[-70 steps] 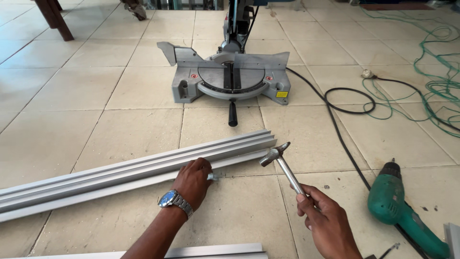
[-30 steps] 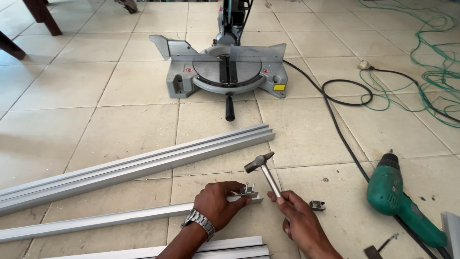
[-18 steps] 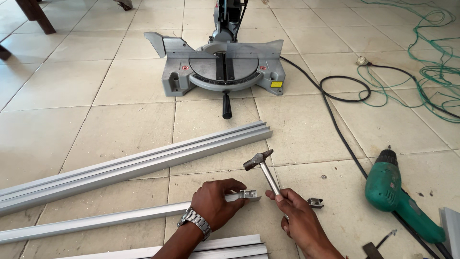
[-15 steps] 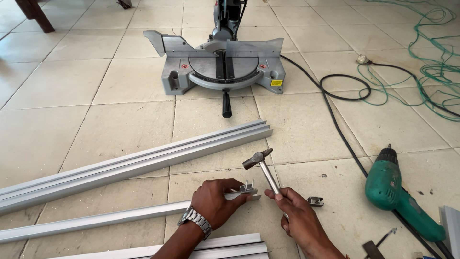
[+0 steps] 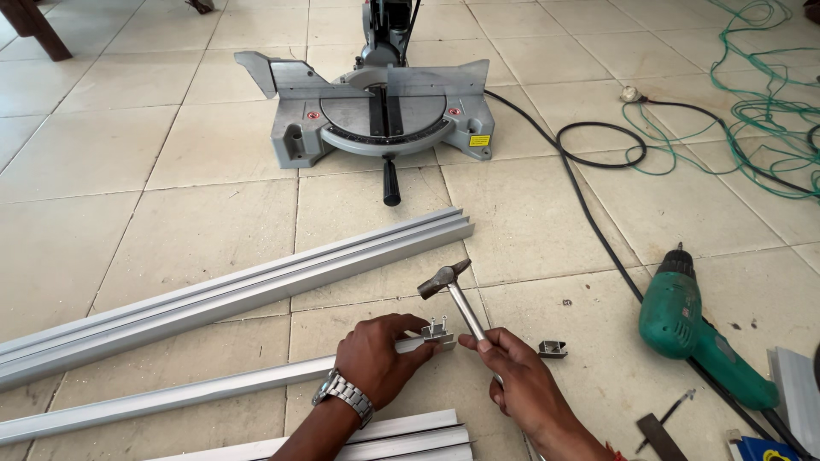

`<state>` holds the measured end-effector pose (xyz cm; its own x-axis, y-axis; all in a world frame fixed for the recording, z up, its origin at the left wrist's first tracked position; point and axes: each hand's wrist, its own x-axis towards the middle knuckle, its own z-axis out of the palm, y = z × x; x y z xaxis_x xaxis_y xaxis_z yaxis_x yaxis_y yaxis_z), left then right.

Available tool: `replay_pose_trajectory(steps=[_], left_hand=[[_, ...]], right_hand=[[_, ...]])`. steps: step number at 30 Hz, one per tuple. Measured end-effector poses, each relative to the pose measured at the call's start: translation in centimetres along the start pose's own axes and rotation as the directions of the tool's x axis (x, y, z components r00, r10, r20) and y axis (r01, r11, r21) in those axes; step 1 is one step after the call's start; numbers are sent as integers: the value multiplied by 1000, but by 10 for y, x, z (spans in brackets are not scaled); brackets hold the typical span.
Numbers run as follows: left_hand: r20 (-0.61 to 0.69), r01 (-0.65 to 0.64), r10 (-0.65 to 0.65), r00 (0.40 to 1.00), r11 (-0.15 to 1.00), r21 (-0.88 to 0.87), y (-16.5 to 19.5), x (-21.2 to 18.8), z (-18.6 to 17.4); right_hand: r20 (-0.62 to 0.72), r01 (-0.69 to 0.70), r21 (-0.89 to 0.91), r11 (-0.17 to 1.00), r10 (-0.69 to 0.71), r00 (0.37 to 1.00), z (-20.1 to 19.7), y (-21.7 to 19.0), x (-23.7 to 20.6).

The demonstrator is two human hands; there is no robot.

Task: The person uses a hammer to tap small metal connectors onto the ends of aluminum profiles. They then align and stack the prepared profiles together on the floor.

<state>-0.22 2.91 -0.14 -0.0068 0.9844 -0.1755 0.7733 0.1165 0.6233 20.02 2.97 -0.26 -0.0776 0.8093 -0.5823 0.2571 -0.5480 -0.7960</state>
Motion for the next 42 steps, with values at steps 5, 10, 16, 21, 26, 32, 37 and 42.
replay_pose_trajectory(steps=[5,10,16,21,26,32,37,42], left_hand=[[4,2,-2,1000,1000,-12,0,0,2],[-61,-61,59,996,998,-33,-5,2,7],[-79,-91,86,993,994,-63,-8,3,7],[-35,-60,59,998,997,-46,-7,3,4],[-63,-95,92,994,994,-60,-8,3,5],[-55,-84,82,995,996,-34,-8,4,7],[-52,-70,69,996,997,-32,-8,4,5],[-52,-56,55,997,998,-26,-8,5,5]], right_hand=[[27,-11,17,1000,11,1000,2,2,-1],[45,-8,45,999,6,999,3,3,-2],[79,-11,49,999,7,997,5,1,-5],[80,-25,62,998,20,997,4,0,-5],[75,-20,27,999,18,997,4,0,-5],[73,-16,23,1000,15,997,5,1,-5],[85,-13,46,999,10,996,4,1,-6],[89,-14,43,999,10,996,4,1,-6]])
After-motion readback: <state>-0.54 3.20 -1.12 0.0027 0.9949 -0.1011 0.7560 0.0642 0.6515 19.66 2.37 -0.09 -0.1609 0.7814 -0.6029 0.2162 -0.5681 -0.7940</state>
